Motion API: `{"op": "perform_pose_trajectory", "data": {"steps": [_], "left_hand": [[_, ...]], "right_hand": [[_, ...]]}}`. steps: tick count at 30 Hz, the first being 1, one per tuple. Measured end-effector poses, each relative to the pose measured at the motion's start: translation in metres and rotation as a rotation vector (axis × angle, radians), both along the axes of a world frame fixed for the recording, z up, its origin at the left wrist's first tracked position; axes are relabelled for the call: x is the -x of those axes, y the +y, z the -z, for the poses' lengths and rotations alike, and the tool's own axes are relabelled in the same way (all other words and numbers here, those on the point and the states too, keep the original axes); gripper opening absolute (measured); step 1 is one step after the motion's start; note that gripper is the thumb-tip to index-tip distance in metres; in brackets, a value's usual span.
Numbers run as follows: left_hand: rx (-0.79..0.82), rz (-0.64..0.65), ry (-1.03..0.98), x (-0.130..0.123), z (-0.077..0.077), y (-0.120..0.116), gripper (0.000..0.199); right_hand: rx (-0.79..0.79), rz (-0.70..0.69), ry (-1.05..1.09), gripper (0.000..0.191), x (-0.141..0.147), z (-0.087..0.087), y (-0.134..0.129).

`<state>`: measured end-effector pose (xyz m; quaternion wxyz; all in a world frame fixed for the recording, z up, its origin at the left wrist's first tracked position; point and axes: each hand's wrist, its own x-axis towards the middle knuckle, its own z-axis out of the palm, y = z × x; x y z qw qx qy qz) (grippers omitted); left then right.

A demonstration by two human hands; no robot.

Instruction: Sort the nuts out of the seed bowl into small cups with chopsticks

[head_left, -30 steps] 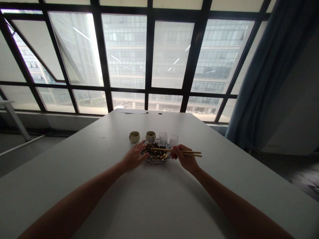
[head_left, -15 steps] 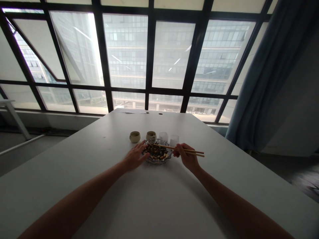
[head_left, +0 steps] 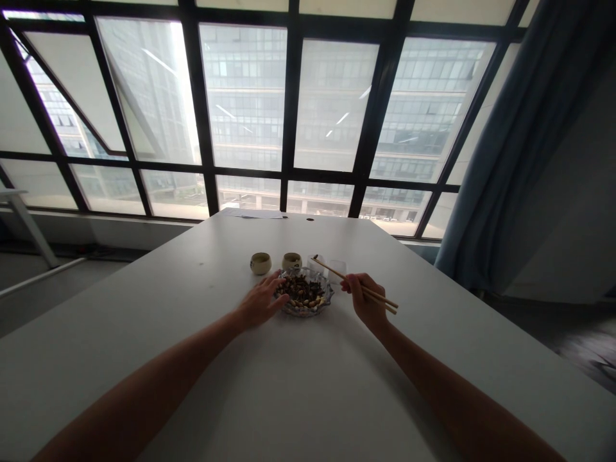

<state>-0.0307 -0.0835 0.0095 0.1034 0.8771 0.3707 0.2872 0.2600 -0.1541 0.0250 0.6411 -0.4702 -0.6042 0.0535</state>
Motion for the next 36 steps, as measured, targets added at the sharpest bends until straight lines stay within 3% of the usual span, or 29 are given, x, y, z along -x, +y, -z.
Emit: {"op": "perform_pose_trajectory", "data": {"steps": [7, 13, 19, 25, 30, 36], "left_hand": [[0.003, -0.008, 0.001, -0.001, 0.0, -0.001, 0.06], [0.009, -0.006, -0.019, -0.001, 0.002, 0.0, 0.059], [-0.01, 0.014, -0.05, 0.0, 0.002, 0.0, 0.057], [0.023, 0.034, -0.1, -0.001, 0.004, 0.001, 0.052], [0.073, 0.007, -0.157, -0.002, 0.01, 0.006, 0.052], [0.115, -0.052, -0.211, -0.003, 0.015, 0.011, 0.059]], "right_hand": [[-0.027, 0.086, -0.095, 0.042, -0.008, 0.011, 0.021], [0.016, 0.034, -0.051, 0.045, -0.014, 0.011, 0.033], [0.042, -0.08, 0.081, 0.049, -0.005, -0.011, 0.009], [0.166, -0.264, -0.062, 0.051, 0.009, -0.017, -0.011], [0.171, -0.264, -0.287, 0.048, 0.016, -0.015, -0.014], [0.162, -0.231, -0.347, 0.046, 0.02, -0.015, -0.016]]}}
